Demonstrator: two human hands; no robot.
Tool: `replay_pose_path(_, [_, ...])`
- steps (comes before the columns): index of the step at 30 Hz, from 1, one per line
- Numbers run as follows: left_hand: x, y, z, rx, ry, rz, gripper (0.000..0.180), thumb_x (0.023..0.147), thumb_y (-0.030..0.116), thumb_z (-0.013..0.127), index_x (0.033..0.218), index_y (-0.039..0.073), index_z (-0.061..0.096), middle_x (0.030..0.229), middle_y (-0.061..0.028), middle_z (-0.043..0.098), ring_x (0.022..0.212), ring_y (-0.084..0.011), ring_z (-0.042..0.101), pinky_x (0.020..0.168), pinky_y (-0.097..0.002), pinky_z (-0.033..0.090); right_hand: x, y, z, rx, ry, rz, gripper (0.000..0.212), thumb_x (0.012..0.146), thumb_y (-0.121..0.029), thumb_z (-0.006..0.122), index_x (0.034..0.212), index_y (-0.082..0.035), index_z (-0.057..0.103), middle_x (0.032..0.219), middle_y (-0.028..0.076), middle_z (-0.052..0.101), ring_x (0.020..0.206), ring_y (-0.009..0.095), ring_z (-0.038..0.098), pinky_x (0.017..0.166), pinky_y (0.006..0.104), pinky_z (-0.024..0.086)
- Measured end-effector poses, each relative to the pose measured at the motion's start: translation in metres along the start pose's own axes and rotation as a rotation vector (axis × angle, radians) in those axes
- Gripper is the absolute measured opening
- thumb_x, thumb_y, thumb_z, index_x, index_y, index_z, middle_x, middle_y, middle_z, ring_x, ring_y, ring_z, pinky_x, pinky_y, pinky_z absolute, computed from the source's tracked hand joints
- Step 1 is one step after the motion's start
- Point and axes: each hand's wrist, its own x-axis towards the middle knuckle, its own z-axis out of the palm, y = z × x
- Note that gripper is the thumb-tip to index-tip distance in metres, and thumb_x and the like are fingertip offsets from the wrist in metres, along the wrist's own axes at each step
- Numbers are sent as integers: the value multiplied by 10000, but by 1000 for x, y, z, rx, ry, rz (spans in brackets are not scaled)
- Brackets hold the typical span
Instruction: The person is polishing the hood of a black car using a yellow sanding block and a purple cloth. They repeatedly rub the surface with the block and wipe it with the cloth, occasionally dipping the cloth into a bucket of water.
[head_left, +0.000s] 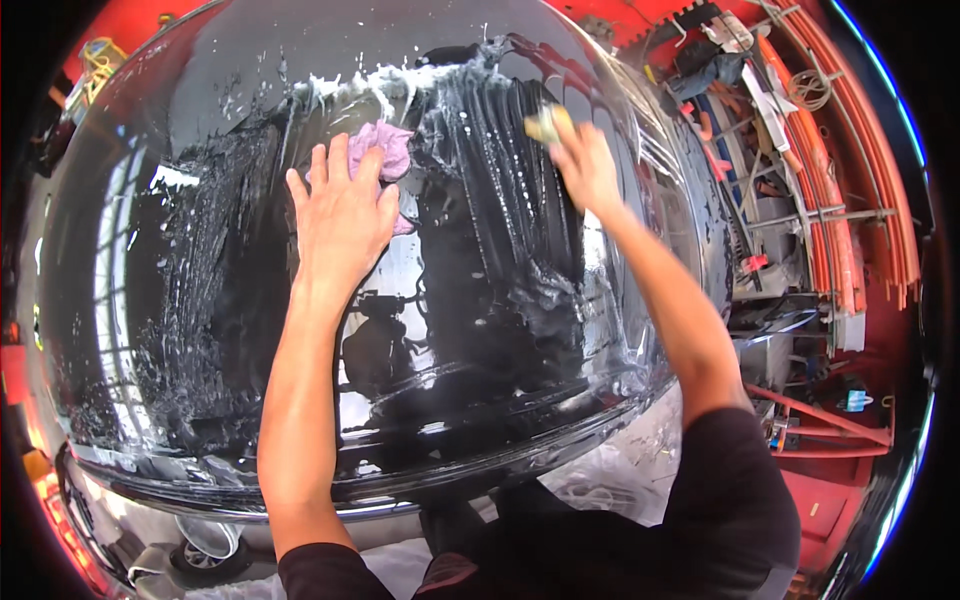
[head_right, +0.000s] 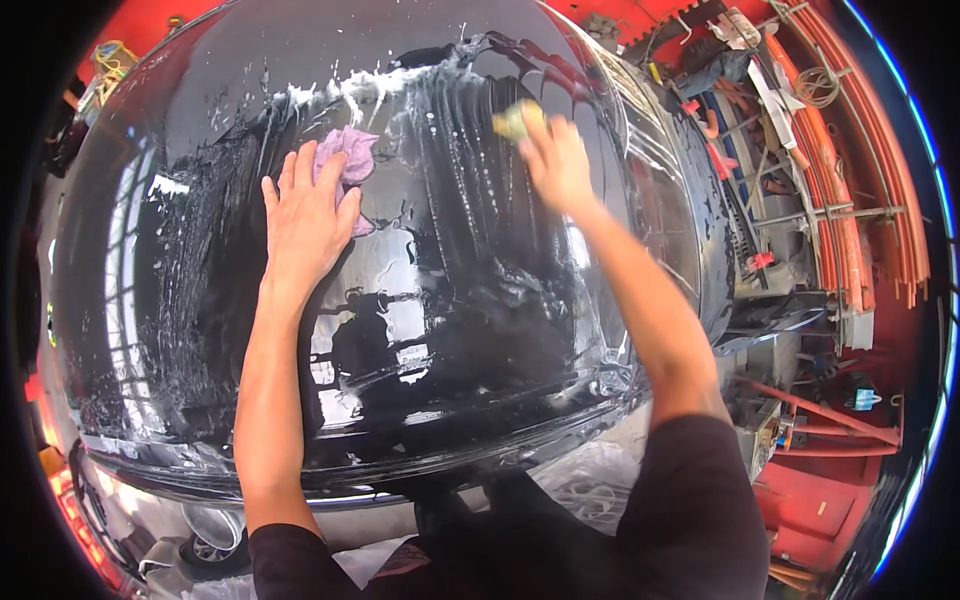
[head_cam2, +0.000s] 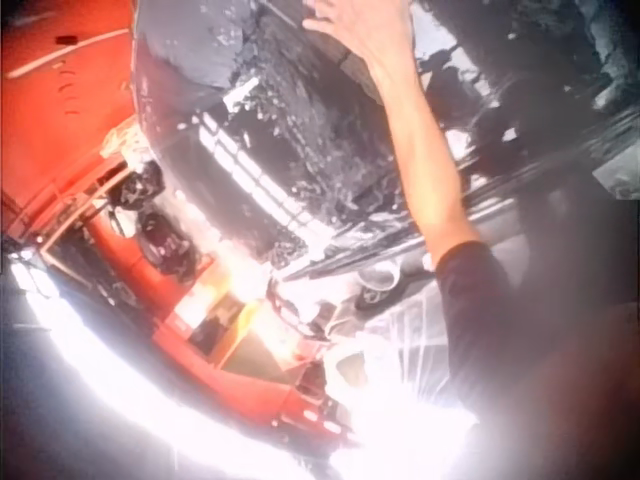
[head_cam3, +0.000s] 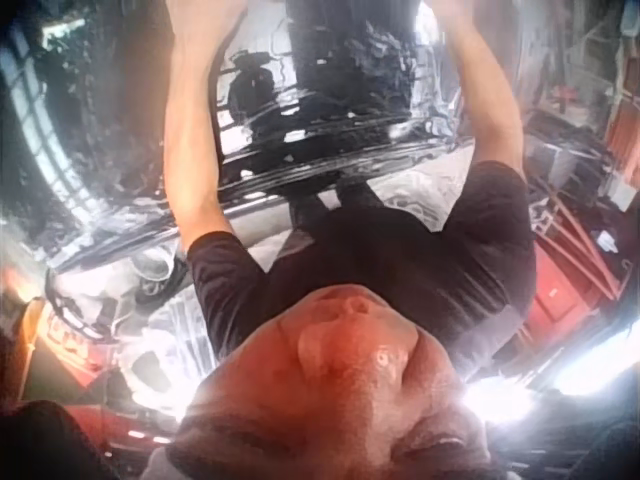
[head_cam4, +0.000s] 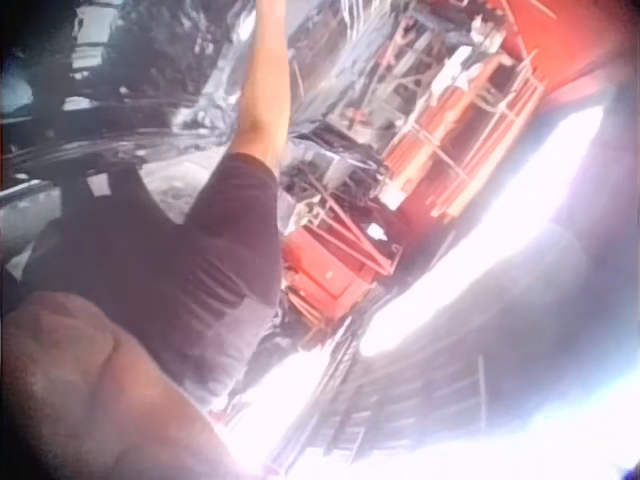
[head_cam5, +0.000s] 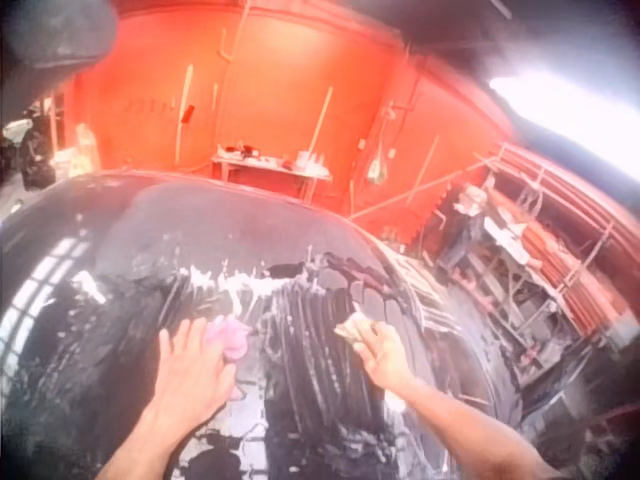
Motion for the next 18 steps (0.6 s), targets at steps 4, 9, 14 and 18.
replay_pose_path(4, [-2,4,-7,56,-11,-8,535,1030,324,663,1503,84,592,1655,-249,424,1552,-504,377,1239,-743,282,-134,-50,-83,139,-180,-94,520,1024,-202,668,1511,-22,629,1385,295,582,1251,469,572,1120,516,449])
replay_pose_path(9, [9,16,-1,17,3,13,543,1030,333,659,1511,90,590,1663,-237,422,1560,-487,373,1253,-732,261,-17,68,-12,-24,-3,-107,482,1035,-217,663,1506,-119,630,1205,258,621,1175,459,594,992,529,489])
replay_pose_path(14, [1,9,2,-10,-26,8,544,1028,332,658,1517,99,598,1672,-217,432,1575,-453,369,1273,-720,232,45,61,30,-167,36,151,459,1054,-292,657,1483,-141,595,1205,229,635,1068,445,626,900,548,525])
replay_pose_path(18, [-5,-2,-9,29,-6,-37,538,1028,315,663,1514,94,595,1671,-227,423,1574,-469,363,1271,-727,225,-118,-25,-55,144,-68,-4,483,1048,-150,628,1501,14,617,1435,268,587,1262,456,589,1131,516,437])
